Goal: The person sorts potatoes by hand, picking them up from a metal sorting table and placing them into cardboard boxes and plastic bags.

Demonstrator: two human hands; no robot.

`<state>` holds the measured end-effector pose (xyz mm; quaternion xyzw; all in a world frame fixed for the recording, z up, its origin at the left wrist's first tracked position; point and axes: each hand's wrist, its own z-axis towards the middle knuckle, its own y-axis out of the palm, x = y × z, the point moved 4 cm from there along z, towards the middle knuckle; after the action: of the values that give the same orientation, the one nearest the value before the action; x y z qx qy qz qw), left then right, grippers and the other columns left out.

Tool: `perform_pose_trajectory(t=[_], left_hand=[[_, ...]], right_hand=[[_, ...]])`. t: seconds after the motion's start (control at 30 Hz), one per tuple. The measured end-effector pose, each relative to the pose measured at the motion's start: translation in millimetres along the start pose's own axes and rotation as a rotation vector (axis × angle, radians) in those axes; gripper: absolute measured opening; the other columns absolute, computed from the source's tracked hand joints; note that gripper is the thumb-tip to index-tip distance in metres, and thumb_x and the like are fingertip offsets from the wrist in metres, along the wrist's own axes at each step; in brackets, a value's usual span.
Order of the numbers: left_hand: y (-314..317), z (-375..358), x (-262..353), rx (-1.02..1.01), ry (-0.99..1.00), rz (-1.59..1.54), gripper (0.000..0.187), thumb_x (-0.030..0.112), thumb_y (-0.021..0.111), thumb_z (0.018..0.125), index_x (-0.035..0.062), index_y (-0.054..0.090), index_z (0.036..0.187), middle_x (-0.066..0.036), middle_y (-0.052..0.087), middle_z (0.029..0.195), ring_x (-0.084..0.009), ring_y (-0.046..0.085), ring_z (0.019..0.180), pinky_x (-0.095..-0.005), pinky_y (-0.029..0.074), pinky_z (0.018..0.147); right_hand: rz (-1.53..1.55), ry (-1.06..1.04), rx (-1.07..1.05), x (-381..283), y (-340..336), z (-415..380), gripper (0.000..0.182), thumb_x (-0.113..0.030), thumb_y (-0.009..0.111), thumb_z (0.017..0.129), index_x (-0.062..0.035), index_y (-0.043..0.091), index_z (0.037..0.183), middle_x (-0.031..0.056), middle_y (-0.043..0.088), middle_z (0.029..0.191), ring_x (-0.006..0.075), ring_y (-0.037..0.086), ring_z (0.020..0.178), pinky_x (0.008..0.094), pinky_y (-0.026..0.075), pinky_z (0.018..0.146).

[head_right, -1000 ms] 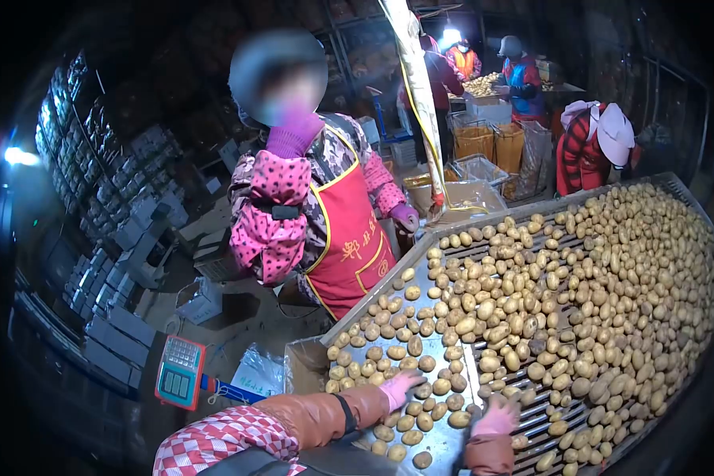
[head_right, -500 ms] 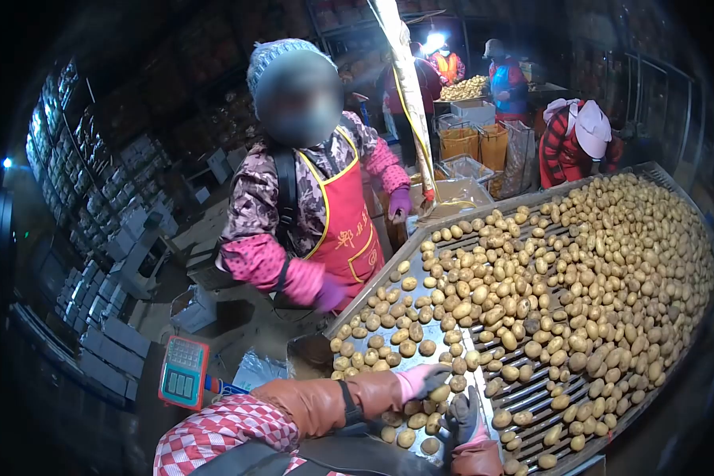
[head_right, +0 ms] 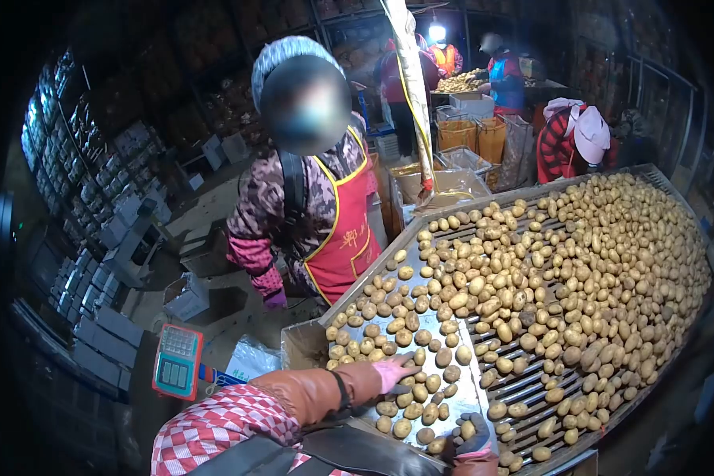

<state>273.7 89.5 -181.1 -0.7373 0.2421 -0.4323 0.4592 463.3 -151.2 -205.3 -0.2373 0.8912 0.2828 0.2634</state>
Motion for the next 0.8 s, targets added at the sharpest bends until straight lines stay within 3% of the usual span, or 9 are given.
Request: perform_pose_trajectory(t=[0.1,0.17,0.2,0.3,0.43,0.53,0.63,0.73,0.8], left_hand=[[-0.8,-15.8,1.3,-0.014,-0.010,0.045,0.061,0.031,0.071,0.078,0.0265,0.051,0.136,-0.018,0.028,0.151,-0.0397,0.044,0.128,-0.0477,0.041,0.105],[0.0,-21.2,11.5,-0.116,-0.168,-0.051,0.063,0.029,0.072,0.077,0.0274,0.050,0.136,-0.018,0.027,0.151,-0.0398,0.044,0.127,-0.0481,0.043,0.102],[4.1,-20.9,15.8,-0.125,-0.178,0.005,0.063,0.035,0.068,0.082,0.0258,0.045,0.140,-0.024,0.025,0.151,-0.0443,0.042,0.128,-0.0485,0.041,0.104],[-1.2,-25.2,27.3,-0.067,-0.159,0.076,0.062,0.035,0.068,0.082,0.0258,0.046,0.139,-0.023,0.025,0.150,-0.0443,0.043,0.127,-0.0479,0.042,0.104],[-3.2,-26.8,23.0,-0.097,-0.090,0.086,0.060,0.036,0.069,0.082,0.0272,0.047,0.137,-0.021,0.027,0.150,-0.0416,0.047,0.123,-0.0478,0.044,0.100],[-3.6,-29.2,20.2,-0.084,-0.094,0.074,0.061,0.035,0.069,0.081,0.0279,0.047,0.137,-0.019,0.029,0.149,-0.0391,0.048,0.122,-0.0482,0.046,0.097],[0.5,-47.5,25.0,0.148,0.072,0.075,0.062,0.037,0.067,0.083,0.0252,0.044,0.139,-0.019,0.032,0.148,-0.0406,0.043,0.127,-0.0546,0.039,0.102],[12.6,-54.6,31.3,-0.051,0.269,0.412,0.067,0.041,0.067,0.082,0.0252,0.040,0.142,-0.018,0.032,0.148,-0.0394,0.038,0.132,-0.0637,0.033,0.101],[7.7,-42.2,24.1,-0.062,0.328,0.333,0.069,0.047,0.065,0.082,0.0255,0.039,0.142,-0.016,0.029,0.151,-0.0383,0.032,0.137,-0.0685,0.028,0.102]], right_hand=[[-0.032,-0.027,-0.020,-2.5,3.7,-4.0,0.034,-0.042,0.059,0.088,-0.0084,0.058,0.095,0.0059,0.058,0.082,0.0167,0.053,0.058,0.0262,0.041,0.044],[-0.015,-0.035,0.002,-12.3,22.4,-18.1,0.030,-0.036,0.057,0.089,-0.0071,0.059,0.095,0.0067,0.058,0.081,0.0178,0.053,0.058,0.0266,0.040,0.044],[-0.014,-0.038,-0.003,-11.0,25.6,-14.8,0.030,-0.036,0.057,0.089,-0.0071,0.059,0.095,0.0067,0.058,0.081,0.0178,0.053,0.058,0.0266,0.040,0.044],[0.093,0.036,-0.024,-10.1,32.6,-9.7,0.028,-0.033,0.057,0.088,-0.0058,0.060,0.095,0.0073,0.059,0.080,0.0190,0.054,0.059,0.0263,0.040,0.043],[0.015,-0.111,-0.048,-25.0,19.4,-22.0,0.023,-0.025,0.058,0.089,-0.0039,0.059,0.097,0.0088,0.060,0.082,0.0185,0.055,0.061,0.0280,0.042,0.047],[-0.035,-0.321,0.189,-49.3,-60.3,-37.5,0.023,-0.023,0.059,0.089,-0.0035,0.058,0.101,0.0089,0.060,0.086,0.0185,0.056,0.066,0.0280,0.043,0.052],[-0.157,-0.469,0.537,-58.0,-163.4,-76.5,0.023,-0.020,0.059,0.090,-0.0031,0.057,0.106,0.0090,0.061,0.090,0.0185,0.056,0.071,0.0281,0.044,0.057],[-0.345,-0.468,0.885,-48.1,-235.8,-128.6,0.025,-0.018,0.059,0.090,-0.0026,0.056,0.110,0.0091,0.061,0.093,0.0185,0.057,0.075,0.0281,0.044,0.061],[-0.441,-0.441,1.024,-40.1,-257.0,-150.2,0.026,-0.016,0.059,0.091,-0.0023,0.056,0.113,0.0092,0.061,0.096,0.0185,0.057,0.078,0.0281,0.045,0.064]])
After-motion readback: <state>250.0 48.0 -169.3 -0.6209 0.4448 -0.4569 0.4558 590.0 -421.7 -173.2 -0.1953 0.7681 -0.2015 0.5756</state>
